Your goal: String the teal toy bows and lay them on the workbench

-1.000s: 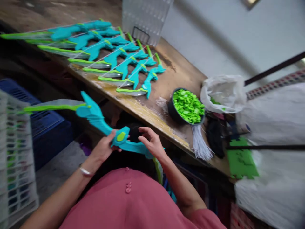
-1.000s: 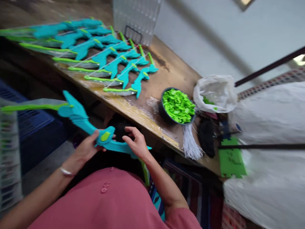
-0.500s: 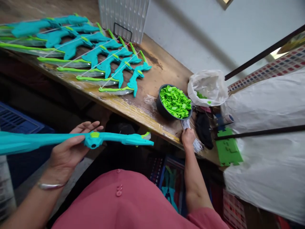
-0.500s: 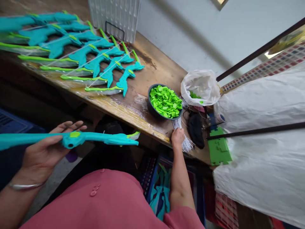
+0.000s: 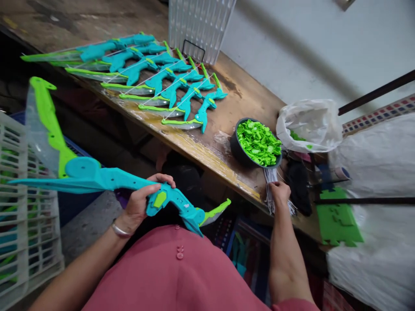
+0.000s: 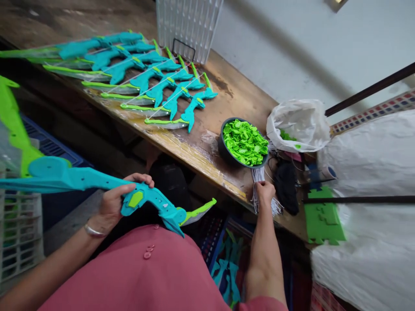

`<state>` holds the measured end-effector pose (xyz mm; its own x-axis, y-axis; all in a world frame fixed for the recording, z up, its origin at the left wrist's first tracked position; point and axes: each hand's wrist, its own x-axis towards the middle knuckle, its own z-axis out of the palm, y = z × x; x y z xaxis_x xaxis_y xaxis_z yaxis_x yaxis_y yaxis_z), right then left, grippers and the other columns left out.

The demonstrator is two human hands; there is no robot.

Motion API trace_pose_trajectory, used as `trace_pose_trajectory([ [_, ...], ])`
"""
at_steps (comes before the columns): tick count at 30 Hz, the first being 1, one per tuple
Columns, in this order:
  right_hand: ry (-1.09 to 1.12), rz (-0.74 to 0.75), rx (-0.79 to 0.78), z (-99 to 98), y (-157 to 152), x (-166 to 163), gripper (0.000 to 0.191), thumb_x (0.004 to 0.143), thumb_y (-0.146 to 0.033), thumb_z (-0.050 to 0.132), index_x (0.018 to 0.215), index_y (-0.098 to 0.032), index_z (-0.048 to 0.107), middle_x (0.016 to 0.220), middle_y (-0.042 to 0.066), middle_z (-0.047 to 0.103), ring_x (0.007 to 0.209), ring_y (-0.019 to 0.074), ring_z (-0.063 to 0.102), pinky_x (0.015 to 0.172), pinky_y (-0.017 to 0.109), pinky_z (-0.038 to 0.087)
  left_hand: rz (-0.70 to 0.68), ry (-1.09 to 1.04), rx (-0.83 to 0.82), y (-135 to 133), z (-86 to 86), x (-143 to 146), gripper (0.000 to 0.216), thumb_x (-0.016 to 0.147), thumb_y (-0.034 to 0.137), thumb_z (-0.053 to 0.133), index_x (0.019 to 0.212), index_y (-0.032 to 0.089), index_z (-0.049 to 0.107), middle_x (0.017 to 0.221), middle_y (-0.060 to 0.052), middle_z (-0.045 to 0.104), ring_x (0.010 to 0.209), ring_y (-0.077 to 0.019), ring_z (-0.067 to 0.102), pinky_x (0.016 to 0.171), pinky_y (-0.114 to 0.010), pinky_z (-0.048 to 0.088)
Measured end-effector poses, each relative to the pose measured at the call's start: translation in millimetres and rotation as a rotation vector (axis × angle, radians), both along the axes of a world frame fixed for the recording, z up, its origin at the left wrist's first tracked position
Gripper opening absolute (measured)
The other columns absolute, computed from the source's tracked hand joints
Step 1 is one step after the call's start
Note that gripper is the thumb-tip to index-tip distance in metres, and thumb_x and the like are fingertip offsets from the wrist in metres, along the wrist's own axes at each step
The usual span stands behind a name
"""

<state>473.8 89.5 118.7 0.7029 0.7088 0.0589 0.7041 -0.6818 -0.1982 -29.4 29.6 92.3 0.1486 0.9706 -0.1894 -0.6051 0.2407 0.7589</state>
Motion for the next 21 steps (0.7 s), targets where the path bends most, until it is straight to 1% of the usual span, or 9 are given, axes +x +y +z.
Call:
trace_pose_trajectory([
  [3, 0.023, 0.005, 0.041, 6.5, -2, -8, 0.021, 0.094, -0.034, 0.071, 0.087, -0.015, 0.067, 0.086, 0.001, 0.068, 0.084, 0.0173, 0.066, 0.084, 0.036, 0.054, 0.030, -0.014, 0.038, 0, 1.8, 6, 0.022, 0.066, 0.023, 0.072, 0.086, 0.017, 0.079, 0.104, -0.011, 0.073, 0.098, -0.0276, 0.068, 0.089, -0.037, 0.057],
  [5, 0.044, 0.040, 0.095, 13.5, -3, -20, 0.023, 0.096, -0.035, 0.066, 0.084, -0.015, 0.065, 0.084, 0.004, 0.067, 0.082, 0.0183, 0.065, 0.083, 0.036, 0.053, 0.068, -0.015, 0.061, 0, 3.3, 9, 0.026, 0.064, 0.020, 0.074, 0.089, 0.018, 0.080, 0.126, -0.011, 0.070, 0.110, -0.0299, 0.067, 0.093, -0.038, 0.057],
  [7, 0.094, 0.116, 0.152, 21.0, -6, -40, 0.023, 0.096, -0.033, 0.059, 0.082, -0.015, 0.063, 0.077, 0.007, 0.066, 0.078, 0.0203, 0.064, 0.077, 0.035, 0.052, 0.088, -0.026, 0.067, -1, 2.2, 11, 0.030, 0.066, 0.019, 0.075, 0.095, 0.020, 0.079, 0.136, -0.010, 0.067, 0.118, -0.0313, 0.064, 0.097, -0.040, 0.057],
  [10, 0.246, 0.298, 0.192, 29.3, -21, -94, 0.021, 0.095, -0.035, 0.051, 0.089, -0.018, 0.061, 0.065, 0.003, 0.062, 0.065, 0.0197, 0.060, 0.065, 0.031, 0.050, 0.042, -0.022, 0.075, -3, -6.0, 15, 0.027, 0.073, 0.021, 0.077, 0.100, 0.021, 0.077, 0.109, -0.009, 0.075, 0.115, -0.0289, 0.066, 0.099, -0.038, 0.055],
  [11, 0.313, 0.378, 0.192, 31.3, -28, -119, 0.020, 0.095, -0.037, 0.051, 0.092, -0.019, 0.060, 0.064, 0.001, 0.061, 0.061, 0.0184, 0.059, 0.062, 0.029, 0.049, 0.014, -0.015, 0.085, -5, -9.6, 18, 0.025, 0.076, 0.023, 0.077, 0.100, 0.020, 0.077, 0.100, -0.009, 0.076, 0.114, -0.0282, 0.067, 0.099, -0.037, 0.054],
  [13, 0.433, 0.560, 0.189, 35.2, -45, -174, 0.020, 0.096, -0.042, 0.054, 0.093, -0.023, 0.059, 0.068, -0.001, 0.061, 0.059, 0.0159, 0.056, 0.058, 0.027, 0.047, -0.054, -0.022, 0.104, -8, -15.9, 26, 0.023, 0.081, 0.029, 0.077, 0.102, 0.020, 0.076, 0.097, -0.009, 0.075, 0.110, -0.0269, 0.068, 0.096, -0.036, 0.054],
  [16, 0.654, 1.124, 0.125, 42.7, -69, -248, 0.016, 0.101, -0.034, 0.053, 0.091, -0.023, 0.060, 0.081, 0.002, 0.065, 0.071, 0.0153, 0.060, 0.067, 0.027, 0.047, -0.206, -0.080, 0.072, -12, -20.1, 38, 0.033, 0.087, 0.039, 0.074, 0.115, 0.022, 0.073, 0.108, -0.010, 0.075, 0.099, -0.0244, 0.071, 0.085, -0.034, 0.057],
  [18, 0.689, 1.407, -0.010, 47.7, -80, -278, 0.014, 0.103, -0.026, 0.050, 0.093, -0.023, 0.061, 0.085, 0.002, 0.066, 0.075, 0.0147, 0.060, 0.071, 0.026, 0.047, -0.243, -0.092, 0.046, -13, -19.1, 41, 0.037, 0.086, 0.038, 0.076, 0.119, 0.023, 0.071, 0.107, -0.009, 0.075, 0.099, -0.0244, 0.071, 0.083, -0.034, 0.057],
  [21, 0.755, 1.637, -0.263, 52.0, -80, -288, 0.014, 0.102, -0.024, 0.053, 0.093, -0.022, 0.063, 0.085, 0.001, 0.067, 0.074, 0.0136, 0.061, 0.071, 0.025, 0.047, -0.201, -0.007, 0.018, -12, -16.0, 34, 0.020, 0.083, 0.032, 0.078, 0.099, 0.020, 0.075, 0.102, -0.008, 0.074, 0.098, -0.0236, 0.069, 0.084, -0.032, 0.055],
])
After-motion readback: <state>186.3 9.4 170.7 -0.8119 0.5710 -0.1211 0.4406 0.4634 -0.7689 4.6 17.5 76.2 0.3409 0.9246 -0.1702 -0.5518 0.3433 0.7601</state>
